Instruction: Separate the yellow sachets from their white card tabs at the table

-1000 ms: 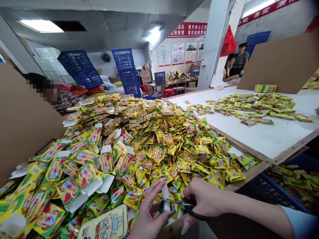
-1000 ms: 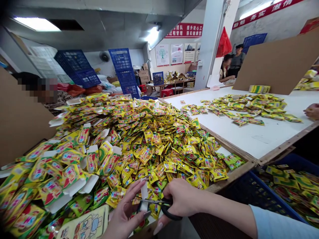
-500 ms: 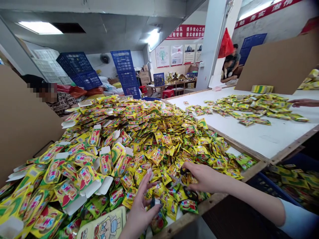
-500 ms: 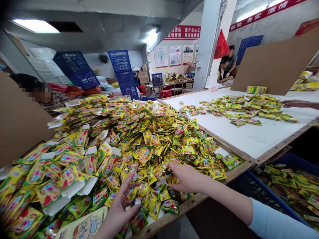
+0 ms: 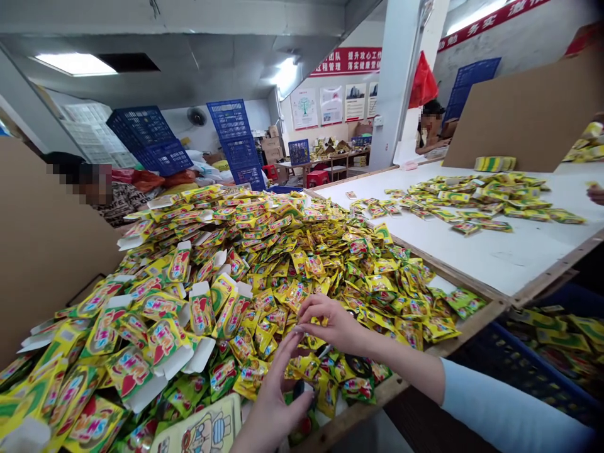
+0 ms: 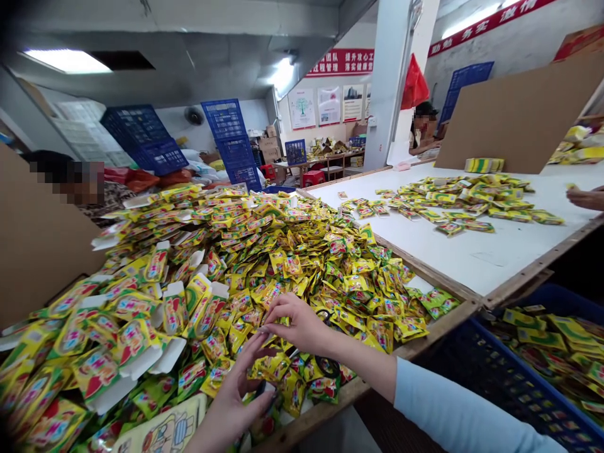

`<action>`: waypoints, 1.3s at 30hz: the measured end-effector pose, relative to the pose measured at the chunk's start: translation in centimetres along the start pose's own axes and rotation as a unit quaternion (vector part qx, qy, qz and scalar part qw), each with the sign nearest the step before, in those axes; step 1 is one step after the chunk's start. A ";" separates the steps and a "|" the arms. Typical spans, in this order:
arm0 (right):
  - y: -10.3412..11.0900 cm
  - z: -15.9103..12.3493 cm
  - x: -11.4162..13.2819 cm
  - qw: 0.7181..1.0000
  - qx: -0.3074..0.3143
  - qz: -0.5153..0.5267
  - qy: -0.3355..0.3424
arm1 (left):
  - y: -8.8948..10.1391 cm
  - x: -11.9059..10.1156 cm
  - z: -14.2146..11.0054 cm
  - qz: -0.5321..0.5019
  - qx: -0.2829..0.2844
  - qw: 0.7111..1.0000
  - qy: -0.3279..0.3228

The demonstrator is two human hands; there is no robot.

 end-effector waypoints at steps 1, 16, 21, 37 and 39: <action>0.0 0.0 0.0 1.000 -0.017 0.002 0.003 | 0.0 0.0 0.2 -0.019 0.002 1.000 0.001; 9.2 0.2 1.4 0.986 -0.159 -0.040 -0.032 | 0.4 1.8 1.3 -0.036 -0.014 0.999 0.008; 5.8 -1.5 0.8 0.992 -0.075 0.023 -0.099 | 1.6 1.1 1.3 0.049 -0.100 0.994 -0.004; 5.7 -3.0 6.7 0.955 -0.116 -0.272 0.021 | 1.3 -3.2 1.7 -0.115 -0.154 0.977 0.088; 7.3 -3.4 6.4 0.945 -0.172 -0.280 0.005 | 1.8 -3.5 0.9 -0.121 -0.174 0.973 0.089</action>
Point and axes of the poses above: each hand's wrist, its own z-axis towards the middle knuckle, its own y-axis out of the back of the hand, x = y × z, the point moved 10 cm from there along z, towards the middle knuckle, and after that the axes turned 5 degrees about z, right-handed, at the moved point
